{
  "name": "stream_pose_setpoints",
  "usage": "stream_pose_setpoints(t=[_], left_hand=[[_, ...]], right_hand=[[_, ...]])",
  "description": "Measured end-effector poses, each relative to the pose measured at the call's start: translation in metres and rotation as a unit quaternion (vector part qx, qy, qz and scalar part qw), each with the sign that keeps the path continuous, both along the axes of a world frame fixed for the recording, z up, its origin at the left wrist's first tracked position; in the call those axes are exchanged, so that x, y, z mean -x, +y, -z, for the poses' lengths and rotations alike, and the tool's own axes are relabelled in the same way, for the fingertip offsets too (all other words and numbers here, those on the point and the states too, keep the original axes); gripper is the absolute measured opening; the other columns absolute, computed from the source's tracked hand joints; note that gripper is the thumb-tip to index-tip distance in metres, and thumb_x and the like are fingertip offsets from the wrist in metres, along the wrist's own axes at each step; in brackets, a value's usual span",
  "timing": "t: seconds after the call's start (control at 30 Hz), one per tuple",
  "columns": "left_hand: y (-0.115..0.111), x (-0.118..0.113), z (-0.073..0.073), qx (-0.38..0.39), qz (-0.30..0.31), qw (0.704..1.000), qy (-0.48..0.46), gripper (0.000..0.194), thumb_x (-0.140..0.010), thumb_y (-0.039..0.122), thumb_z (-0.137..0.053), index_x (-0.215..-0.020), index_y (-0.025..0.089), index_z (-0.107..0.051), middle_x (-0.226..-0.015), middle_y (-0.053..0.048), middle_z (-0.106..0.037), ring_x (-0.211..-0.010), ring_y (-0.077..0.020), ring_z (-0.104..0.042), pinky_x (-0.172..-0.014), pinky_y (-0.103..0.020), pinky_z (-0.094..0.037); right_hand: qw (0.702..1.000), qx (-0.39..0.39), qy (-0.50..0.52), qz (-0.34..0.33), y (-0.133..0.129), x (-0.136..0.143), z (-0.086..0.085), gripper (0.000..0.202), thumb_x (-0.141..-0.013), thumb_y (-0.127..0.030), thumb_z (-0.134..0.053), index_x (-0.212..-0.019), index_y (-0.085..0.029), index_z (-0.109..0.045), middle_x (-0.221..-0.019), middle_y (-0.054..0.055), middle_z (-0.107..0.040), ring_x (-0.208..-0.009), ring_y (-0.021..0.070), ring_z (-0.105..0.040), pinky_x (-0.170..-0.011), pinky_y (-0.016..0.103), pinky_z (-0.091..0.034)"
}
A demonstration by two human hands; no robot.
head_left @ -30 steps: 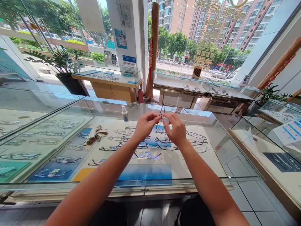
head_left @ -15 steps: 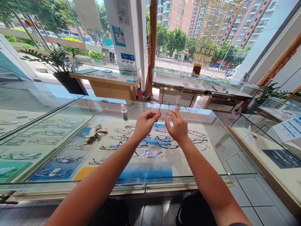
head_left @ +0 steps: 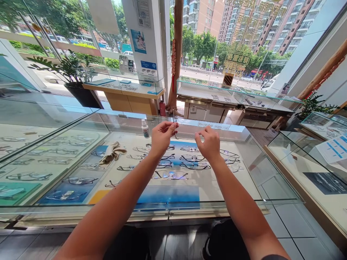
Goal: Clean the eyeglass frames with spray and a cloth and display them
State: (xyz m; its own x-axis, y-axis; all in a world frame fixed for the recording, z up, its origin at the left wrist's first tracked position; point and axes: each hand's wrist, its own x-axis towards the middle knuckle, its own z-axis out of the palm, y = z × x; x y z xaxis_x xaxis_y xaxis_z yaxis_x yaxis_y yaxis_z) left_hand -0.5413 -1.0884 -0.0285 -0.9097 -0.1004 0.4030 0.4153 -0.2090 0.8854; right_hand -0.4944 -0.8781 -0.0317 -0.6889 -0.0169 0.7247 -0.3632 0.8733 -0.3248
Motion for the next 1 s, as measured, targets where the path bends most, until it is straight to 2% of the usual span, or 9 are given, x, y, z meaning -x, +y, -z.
stream_pose_setpoints(t=[0.17,0.2,0.27,0.37,0.43,0.53,0.73,0.83,1.0], left_hand=[[-0.002,0.002,-0.002,-0.009,-0.005,1.000,0.002,0.058,-0.072,0.068,-0.096,-0.096,0.018,-0.079,-0.101,-0.011,-0.083,-0.103,-0.0253,-0.080,-0.089,-0.040,-0.068],[-0.001,0.001,-0.001,0.002,0.004,1.000,0.003,0.056,-0.073,0.067,-0.096,-0.096,0.018,-0.079,-0.100,-0.011,-0.083,-0.102,-0.0249,-0.080,-0.088,-0.039,-0.068],[0.002,-0.002,0.001,0.026,0.027,0.999,0.006,0.052,-0.076,0.064,-0.094,-0.095,0.019,-0.080,-0.097,-0.010,-0.082,-0.096,-0.0229,-0.078,-0.087,-0.038,-0.067],[0.009,-0.008,0.005,0.054,0.044,0.997,0.031,0.043,-0.081,0.060,-0.092,-0.092,0.019,-0.081,-0.102,-0.009,-0.081,-0.088,-0.0198,-0.074,-0.085,-0.037,-0.064],[0.013,-0.011,0.007,0.073,0.044,0.995,0.054,0.037,-0.082,0.056,-0.091,-0.088,0.020,-0.081,-0.111,-0.010,-0.080,-0.092,-0.0214,-0.074,-0.086,-0.037,-0.064],[0.017,-0.014,0.009,0.087,0.043,0.993,0.062,0.033,-0.081,0.052,-0.092,-0.085,0.022,-0.082,-0.115,-0.011,-0.078,-0.103,-0.0252,-0.074,-0.089,-0.039,-0.064],[0.017,-0.013,0.008,0.070,0.089,0.992,0.061,0.031,-0.081,0.050,-0.093,-0.086,0.021,-0.084,-0.114,-0.011,-0.076,-0.104,-0.0253,-0.073,-0.092,-0.040,-0.062],[0.017,-0.013,0.008,0.072,0.095,0.990,0.070,0.032,-0.082,0.052,-0.093,-0.089,0.022,-0.086,-0.114,-0.011,-0.077,-0.107,-0.0265,-0.073,-0.094,-0.041,-0.062],[0.015,-0.014,0.004,0.126,0.090,0.983,0.095,0.030,-0.092,0.052,-0.082,-0.098,0.022,-0.087,-0.120,-0.012,-0.079,-0.119,-0.0291,-0.072,-0.096,-0.040,-0.061]], right_hand=[[1.000,-0.005,-0.003,-0.008,-0.001,0.000,0.001,0.035,-0.107,-0.038,-0.061,-0.082,-0.022,-0.081,-0.089,0.008,-0.067,-0.091,0.0257,-0.058,-0.085,0.043,-0.042],[1.000,-0.008,0.005,-0.006,-0.002,-0.001,0.001,0.032,-0.106,-0.038,-0.062,-0.086,-0.022,-0.083,-0.094,0.009,-0.069,-0.096,0.0280,-0.059,-0.088,0.044,-0.043],[1.000,-0.015,0.022,-0.015,-0.007,-0.004,0.000,0.026,-0.104,-0.040,-0.066,-0.107,-0.022,-0.085,-0.112,0.013,-0.073,-0.111,0.0328,-0.061,-0.095,0.049,-0.046],[0.997,-0.019,0.020,-0.070,-0.016,-0.009,0.001,0.041,-0.105,-0.043,-0.067,-0.140,-0.022,-0.075,-0.136,0.015,-0.073,-0.128,0.0347,-0.061,-0.106,0.050,-0.048],[0.994,-0.011,0.005,-0.108,-0.021,-0.010,0.003,0.045,-0.106,-0.044,-0.067,-0.145,-0.022,-0.071,-0.141,0.015,-0.073,-0.130,0.0340,-0.064,-0.110,0.050,-0.050],[0.989,0.021,-0.004,-0.147,-0.026,-0.009,0.008,0.040,-0.107,-0.042,-0.064,-0.141,-0.022,-0.071,-0.138,0.015,-0.076,-0.127,0.0328,-0.068,-0.112,0.049,-0.053],[0.978,0.095,-0.005,-0.184,-0.025,-0.007,0.015,0.034,-0.108,-0.039,-0.064,-0.136,-0.021,-0.071,-0.129,0.014,-0.080,-0.118,0.0303,-0.073,-0.102,0.045,-0.060],[0.974,0.118,-0.004,-0.194,-0.024,-0.005,0.016,0.033,-0.106,-0.039,-0.066,-0.133,-0.022,-0.073,-0.128,0.014,-0.081,-0.117,0.0311,-0.074,-0.102,0.047,-0.060],[0.968,0.144,0.010,-0.207,-0.021,-0.002,0.016,0.035,-0.106,-0.042,-0.067,-0.133,-0.023,-0.075,-0.129,0.014,-0.081,-0.118,0.0325,-0.073,-0.106,0.051,-0.059]])
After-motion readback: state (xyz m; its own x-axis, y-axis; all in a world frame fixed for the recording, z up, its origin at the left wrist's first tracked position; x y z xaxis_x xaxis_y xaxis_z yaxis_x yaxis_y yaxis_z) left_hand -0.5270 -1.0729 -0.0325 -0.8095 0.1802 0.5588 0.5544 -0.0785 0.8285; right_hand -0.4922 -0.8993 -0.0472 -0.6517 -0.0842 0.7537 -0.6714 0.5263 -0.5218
